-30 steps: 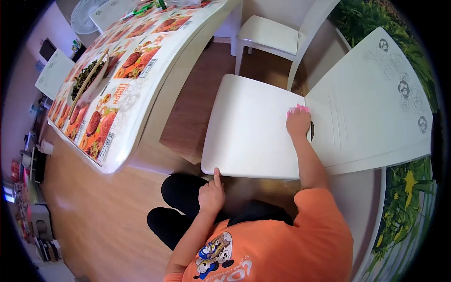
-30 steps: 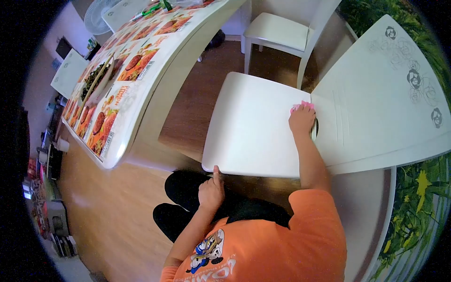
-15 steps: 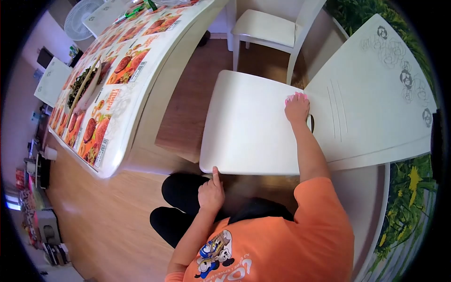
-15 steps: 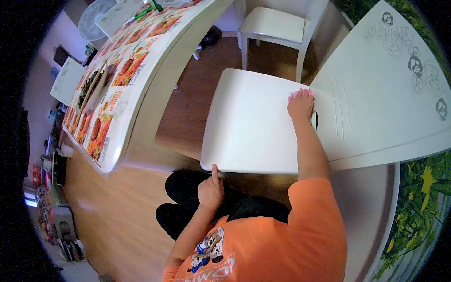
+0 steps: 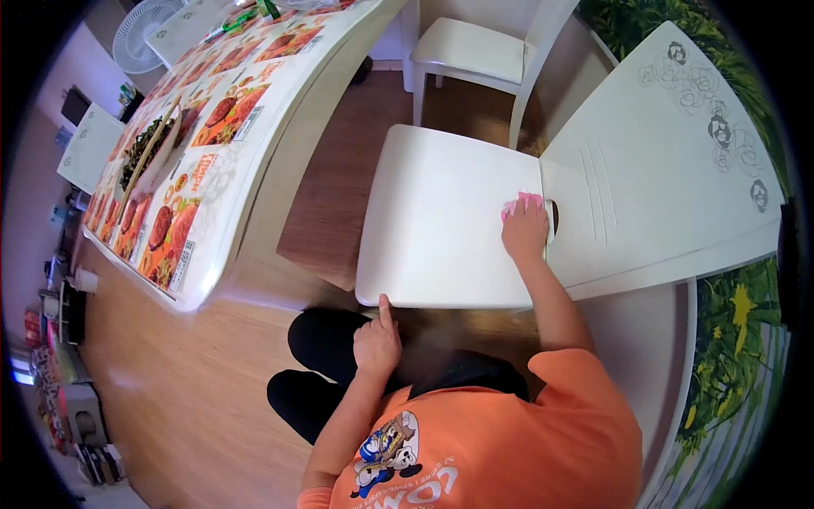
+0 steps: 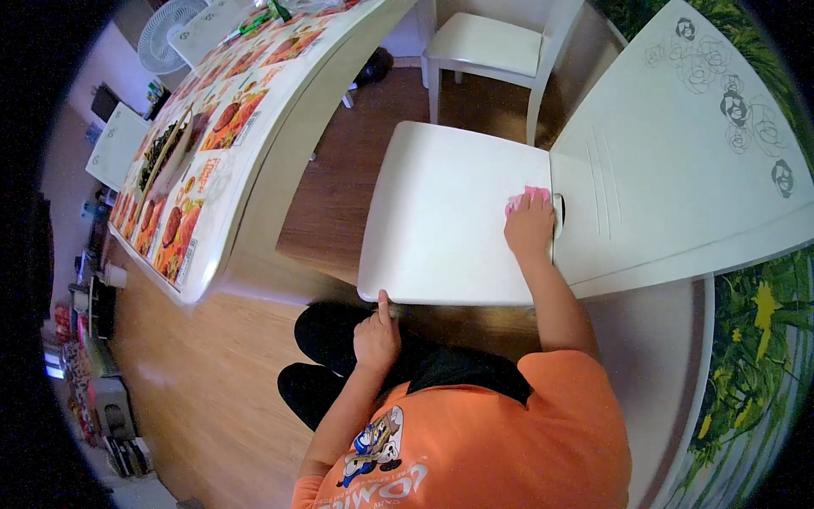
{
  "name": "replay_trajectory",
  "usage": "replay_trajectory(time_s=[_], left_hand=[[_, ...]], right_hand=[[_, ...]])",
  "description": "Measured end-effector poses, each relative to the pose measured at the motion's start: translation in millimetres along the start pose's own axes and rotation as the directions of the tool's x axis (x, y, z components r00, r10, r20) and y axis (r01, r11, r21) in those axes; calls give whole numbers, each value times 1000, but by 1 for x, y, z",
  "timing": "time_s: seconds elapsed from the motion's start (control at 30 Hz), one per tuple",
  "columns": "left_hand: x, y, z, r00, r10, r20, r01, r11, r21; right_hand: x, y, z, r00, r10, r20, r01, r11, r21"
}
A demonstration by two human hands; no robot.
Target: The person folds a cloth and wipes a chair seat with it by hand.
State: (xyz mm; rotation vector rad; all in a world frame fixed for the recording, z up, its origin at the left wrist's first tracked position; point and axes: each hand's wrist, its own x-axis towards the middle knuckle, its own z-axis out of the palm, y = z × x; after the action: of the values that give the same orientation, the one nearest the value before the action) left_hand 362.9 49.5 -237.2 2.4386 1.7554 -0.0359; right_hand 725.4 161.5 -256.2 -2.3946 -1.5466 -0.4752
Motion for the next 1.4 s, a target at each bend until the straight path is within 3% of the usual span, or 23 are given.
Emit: replay_trajectory(time_s=[0.2,0.3,0.37,0.53,0.6,0.63,0.77,0.83,1.1,1.4], left_hand=[[0,1,-5,999,7,35,-6,1000,-8],[0,3,-8,999,0,46,0,1000,18],[0,4,-9,999,-6,54,6,1000,14],[2,4,-2,999,-19,35,18,1000,6],[2,4,-5,997,-28,71,28,1000,3],[2,4,-5,997,-28,68,29,1000,-4],[1,5,-8,998,-29,47,30,999,-19],[-1,3,-4,1000,-28,11,28,999,-32],[-4,-2,3,993,-1,-121,-9,996,-84],[-6,0,1,992,36,-123,-38,999,-13]], right_hand=[[-67,6,-36,979,-200,33,197,978,73],[-93,8,-59,955,-275,107,251,948,196],[-109,5,-67,932,-361,9,351,912,212],[-124,-26,-72,890,-455,-20,447,863,236],[-119,-45,-82,823,-568,7,529,770,356],[-116,-56,-86,797,-600,-63,575,723,382],[-109,-97,-93,748,-660,-76,616,645,452],[-108,-115,-95,660,-750,32,627,574,527],[-111,-122,-97,615,-776,-143,724,483,493],[-137,-21,-91,699,-706,-114,706,657,265]])
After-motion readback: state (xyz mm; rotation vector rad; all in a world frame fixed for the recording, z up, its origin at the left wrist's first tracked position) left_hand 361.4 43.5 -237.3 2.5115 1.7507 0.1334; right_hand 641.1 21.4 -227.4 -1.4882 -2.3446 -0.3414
